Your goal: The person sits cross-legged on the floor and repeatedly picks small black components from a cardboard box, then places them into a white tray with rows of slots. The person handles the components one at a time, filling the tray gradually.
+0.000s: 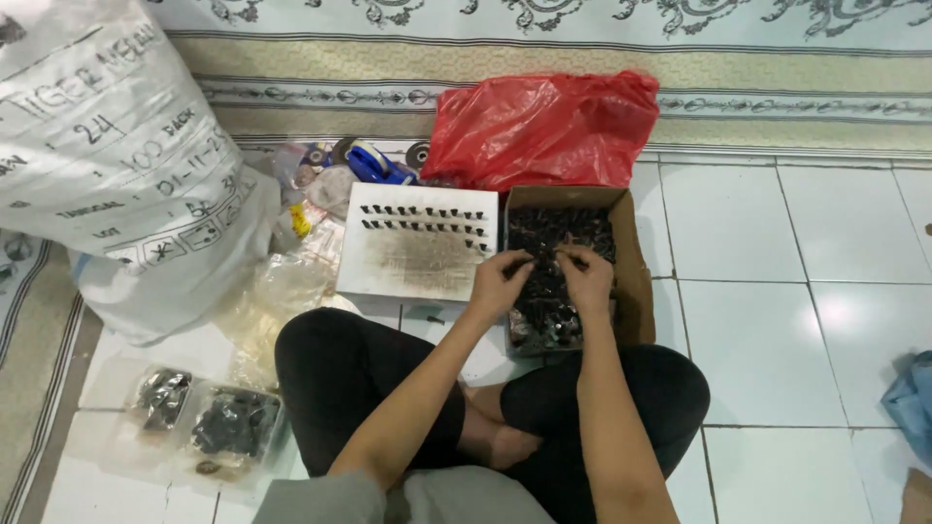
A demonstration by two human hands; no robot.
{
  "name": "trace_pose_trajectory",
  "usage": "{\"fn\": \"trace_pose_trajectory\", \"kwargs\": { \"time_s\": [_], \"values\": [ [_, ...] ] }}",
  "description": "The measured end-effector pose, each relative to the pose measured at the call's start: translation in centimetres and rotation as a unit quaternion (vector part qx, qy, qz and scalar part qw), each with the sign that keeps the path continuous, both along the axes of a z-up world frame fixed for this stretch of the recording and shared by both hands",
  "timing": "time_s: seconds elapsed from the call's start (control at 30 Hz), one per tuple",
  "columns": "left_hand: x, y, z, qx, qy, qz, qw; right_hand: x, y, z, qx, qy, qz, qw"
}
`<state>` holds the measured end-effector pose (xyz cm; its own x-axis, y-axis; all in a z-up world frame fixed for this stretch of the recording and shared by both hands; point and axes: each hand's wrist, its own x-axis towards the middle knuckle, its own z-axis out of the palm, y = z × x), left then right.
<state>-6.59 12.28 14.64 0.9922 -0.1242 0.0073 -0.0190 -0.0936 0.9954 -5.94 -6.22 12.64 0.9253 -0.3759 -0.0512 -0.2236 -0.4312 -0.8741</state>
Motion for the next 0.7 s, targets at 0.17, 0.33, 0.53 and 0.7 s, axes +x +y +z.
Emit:
{"fn": "trace_pose_trajectory", "kwargs": {
  "time_s": [0.17, 0.33, 0.53, 0.7],
  "values": [
    [-2.4, 8.3, -0.3, -0.114, 0.03, 0.048, 0.992, -3.9, 5.6, 1.1, 0.082, -0.015, 0.026, 0.996],
    [-4.9, 13.9, 1.0, -0.162, 0.061, 0.052, 0.983, -6.5, 11.6, 3.1, 0.156, -0.091, 0.093, 0.979],
    [-6.1, 15.3, 0.6, -0.244, 0.03, 0.084, 0.966, -7.1, 16.1, 4.6, 0.14, -0.131, 0.152, 0.969],
    [-6.0, 14.5, -0.5, -0.274, 0.017, 0.06, 0.96, -7.6, 17.5, 5.9, 0.09, -0.168, 0.165, 0.968]
  ]
}}
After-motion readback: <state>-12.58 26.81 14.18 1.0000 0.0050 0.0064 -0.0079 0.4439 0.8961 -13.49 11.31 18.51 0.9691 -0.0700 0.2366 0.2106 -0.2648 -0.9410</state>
